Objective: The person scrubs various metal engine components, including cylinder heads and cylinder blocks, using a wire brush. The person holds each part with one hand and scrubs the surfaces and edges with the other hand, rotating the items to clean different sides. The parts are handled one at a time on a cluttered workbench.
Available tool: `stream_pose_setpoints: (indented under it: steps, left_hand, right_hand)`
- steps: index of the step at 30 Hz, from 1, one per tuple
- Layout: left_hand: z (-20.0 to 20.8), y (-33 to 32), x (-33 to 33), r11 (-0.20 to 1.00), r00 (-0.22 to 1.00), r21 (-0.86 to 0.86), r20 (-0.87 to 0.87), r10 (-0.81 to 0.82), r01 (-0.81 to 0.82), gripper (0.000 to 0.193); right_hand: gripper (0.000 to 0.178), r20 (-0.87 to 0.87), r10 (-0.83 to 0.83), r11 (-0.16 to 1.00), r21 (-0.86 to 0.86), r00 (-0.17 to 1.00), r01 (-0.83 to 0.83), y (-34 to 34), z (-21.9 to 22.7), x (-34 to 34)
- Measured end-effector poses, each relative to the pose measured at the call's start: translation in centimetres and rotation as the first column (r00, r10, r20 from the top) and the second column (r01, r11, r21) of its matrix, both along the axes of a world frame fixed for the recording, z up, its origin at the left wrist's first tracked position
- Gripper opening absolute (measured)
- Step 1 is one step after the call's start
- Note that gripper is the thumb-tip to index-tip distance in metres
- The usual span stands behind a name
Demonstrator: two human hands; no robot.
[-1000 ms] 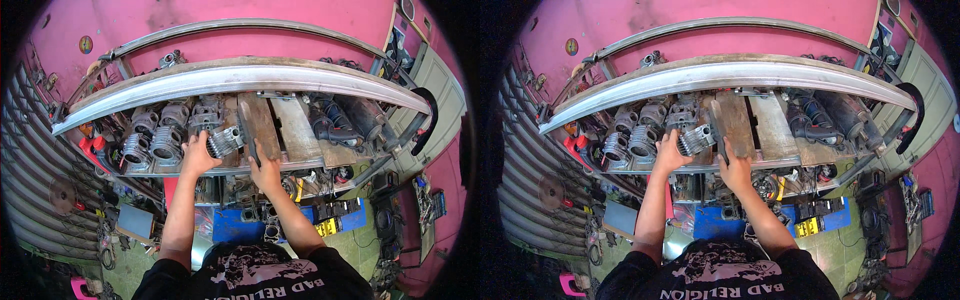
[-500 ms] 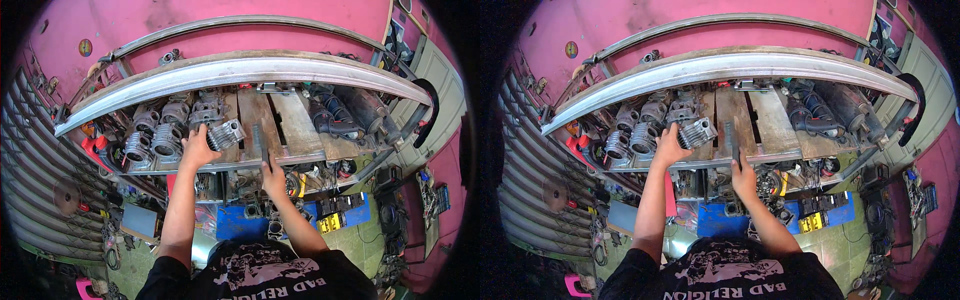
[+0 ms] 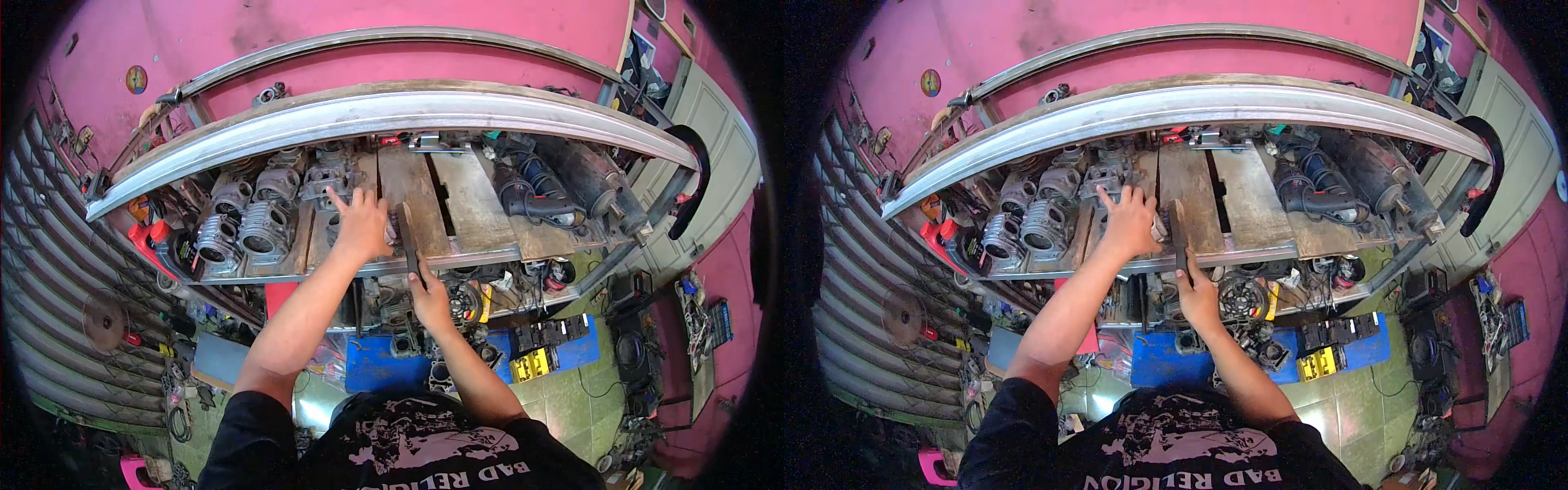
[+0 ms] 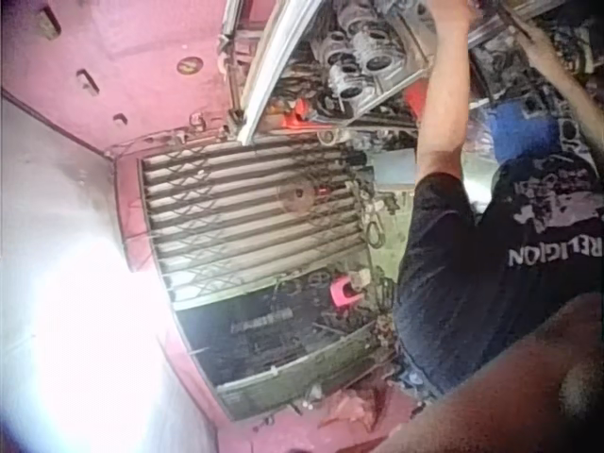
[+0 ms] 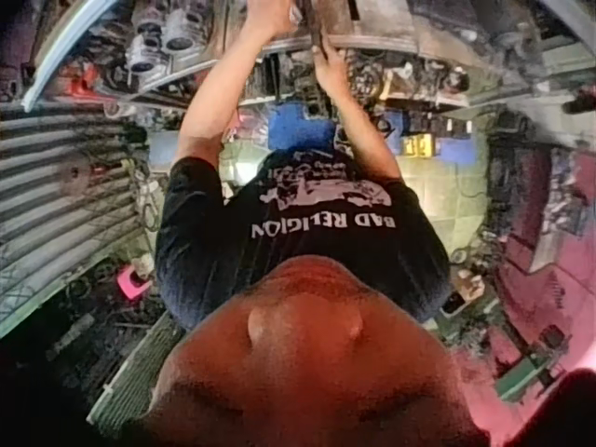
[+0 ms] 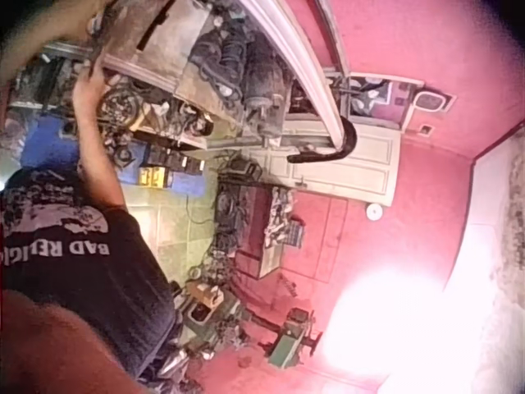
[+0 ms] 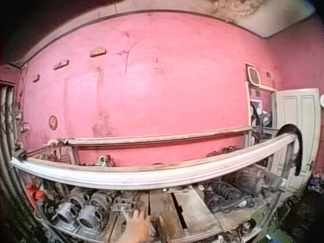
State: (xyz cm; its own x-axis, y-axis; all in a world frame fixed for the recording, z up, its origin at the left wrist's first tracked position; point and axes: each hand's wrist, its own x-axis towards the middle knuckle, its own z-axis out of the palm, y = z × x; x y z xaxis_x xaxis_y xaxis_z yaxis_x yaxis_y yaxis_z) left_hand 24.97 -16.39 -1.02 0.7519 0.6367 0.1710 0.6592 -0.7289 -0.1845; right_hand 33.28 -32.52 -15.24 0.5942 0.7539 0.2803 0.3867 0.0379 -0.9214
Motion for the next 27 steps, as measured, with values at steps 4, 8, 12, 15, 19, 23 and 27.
stream_pose_setpoints:
  steps: [4,8,12,15,19,23,27]
  left_hand:
    - [-0.6,-1.0,-0.2,0.997,0.995,0.071,0.095,-0.027,0.020,0.083]
    - [0.1,-0.4,-1.8,0.998,0.986,0.066,0.164,0.006,-0.017,0.073]
    - [-0.9,1.3,-2.9,0.958,0.988,0.256,0.112,0.104,-0.130,0.069]
    - [-0.3,1.9,-4.0,0.983,0.986,0.161,0.154,0.062,-0.087,0.078]
    - [2.0,2.9,-5.5,1.000,0.978,-0.001,0.208,-0.025,0.026,0.087]
    - [1.6,4.7,-8.2,0.992,0.932,-0.036,0.349,-0.098,0.117,0.088]
    - [-0.6,5.6,-11.0,0.984,0.842,-0.038,0.525,-0.127,0.172,0.086]
  right_hand:
    - [0.053,0.029,0.003,1.000,-0.001,1.000,-0.003,-0.5,-0.9,0.5]
    - [0.052,-0.060,0.022,0.996,-0.091,0.998,-0.027,-1.1,0.5,-0.2]
    - [0.053,0.037,0.051,0.998,-0.032,0.998,-0.050,-1.0,2.0,-1.6]
    - [0.055,0.019,0.036,0.998,0.041,0.999,-0.037,-0.3,2.0,-3.1]
    - [0.054,0.009,0.003,0.999,0.048,1.000,-0.004,-0.2,2.0,-3.9]
    - [0.054,-0.001,-0.012,1.000,0.018,1.000,0.012,-0.1,3.6,-5.6]
    - [0.057,0.341,-0.157,0.988,0.054,0.927,0.148,0.9,5.0,-6.6]
